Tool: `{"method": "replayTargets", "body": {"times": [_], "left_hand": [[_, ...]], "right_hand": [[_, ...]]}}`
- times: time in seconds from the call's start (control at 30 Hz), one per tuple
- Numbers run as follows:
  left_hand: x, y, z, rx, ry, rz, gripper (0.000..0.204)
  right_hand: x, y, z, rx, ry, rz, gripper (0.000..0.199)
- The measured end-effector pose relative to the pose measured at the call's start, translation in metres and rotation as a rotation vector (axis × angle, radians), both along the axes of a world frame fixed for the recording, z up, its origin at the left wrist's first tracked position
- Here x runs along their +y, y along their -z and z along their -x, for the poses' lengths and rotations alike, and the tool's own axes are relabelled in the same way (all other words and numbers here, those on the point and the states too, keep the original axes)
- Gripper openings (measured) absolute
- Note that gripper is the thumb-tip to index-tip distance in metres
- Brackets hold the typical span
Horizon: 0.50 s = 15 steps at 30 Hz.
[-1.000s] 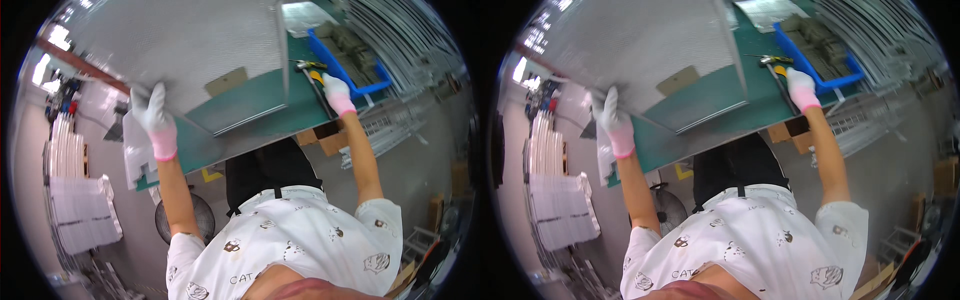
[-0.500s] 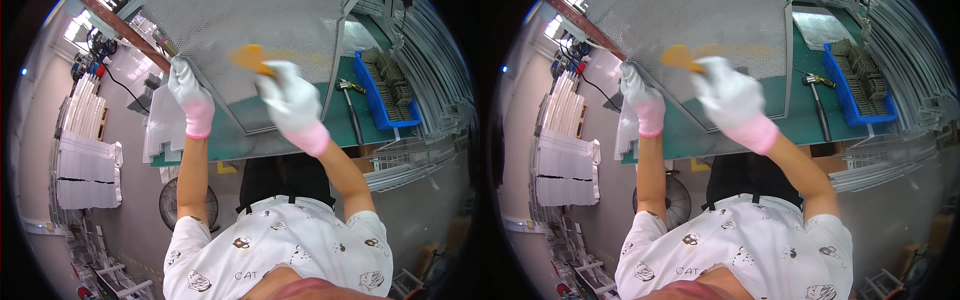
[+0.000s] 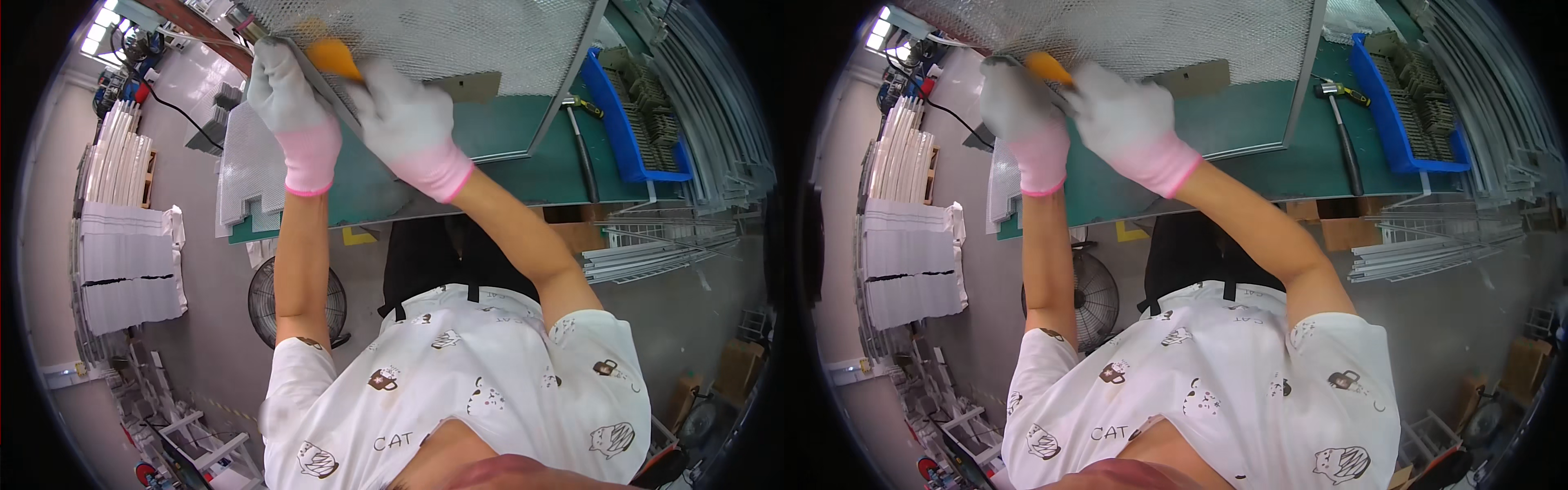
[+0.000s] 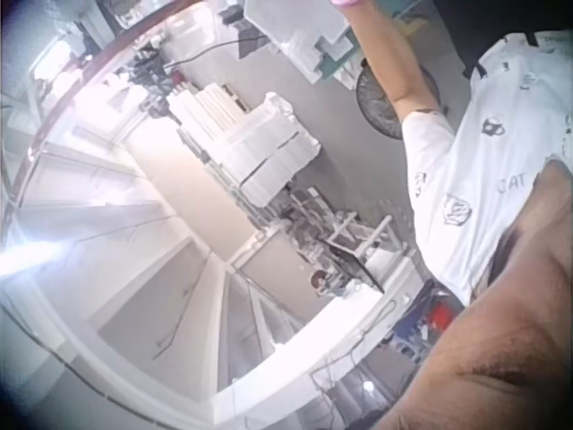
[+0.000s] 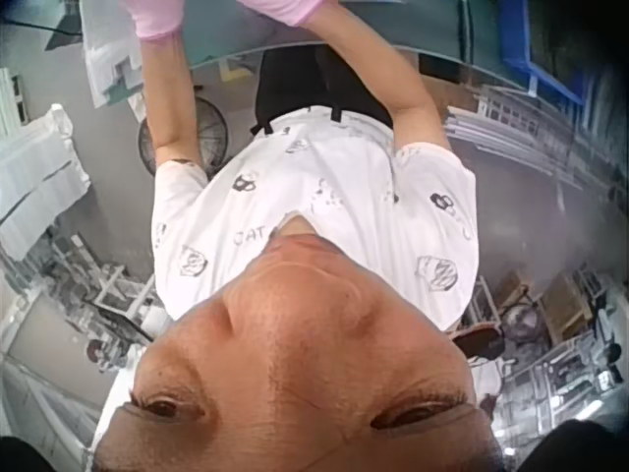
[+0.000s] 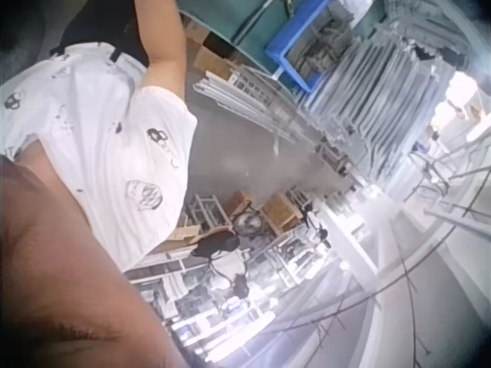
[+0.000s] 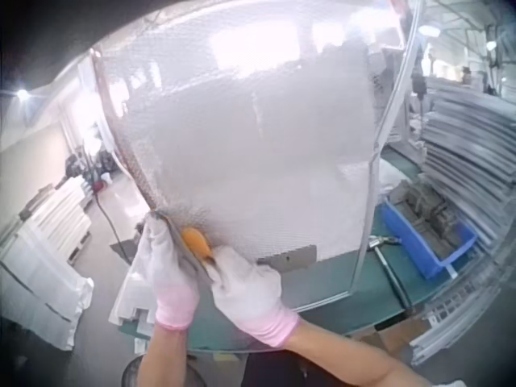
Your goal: Assembling metal mesh filters by fitting them into frames and attaching handles and latches.
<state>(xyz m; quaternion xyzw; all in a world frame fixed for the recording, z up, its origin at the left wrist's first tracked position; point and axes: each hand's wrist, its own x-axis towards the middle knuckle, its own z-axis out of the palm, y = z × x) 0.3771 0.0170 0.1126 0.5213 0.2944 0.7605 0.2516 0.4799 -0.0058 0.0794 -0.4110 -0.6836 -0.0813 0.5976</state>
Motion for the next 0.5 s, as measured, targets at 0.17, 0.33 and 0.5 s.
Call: {"method": "replayTargets", "body": {"times": [0.17, 0.33, 0.5], "left_hand": [[-0.003, -0.005, -0.008, 0.229, -0.218, -0.034, 0.035], [0.008, -0.006, -0.01, 0.155, -0.152, -0.001, 0.033], [0.014, -0.001, -0.007, 0.314, -0.288, -0.017, 0.029]], "right_hand": [[-0.001, 0.044, -0.009, -0.01, 0.014, 0.094, 0.015], [-0.013, 0.071, -0.023, -0.074, -0.009, 0.274, 0.017], [-0.039, 0.13, -0.052, -0.314, -0.082, 0.634, 0.019]]}}
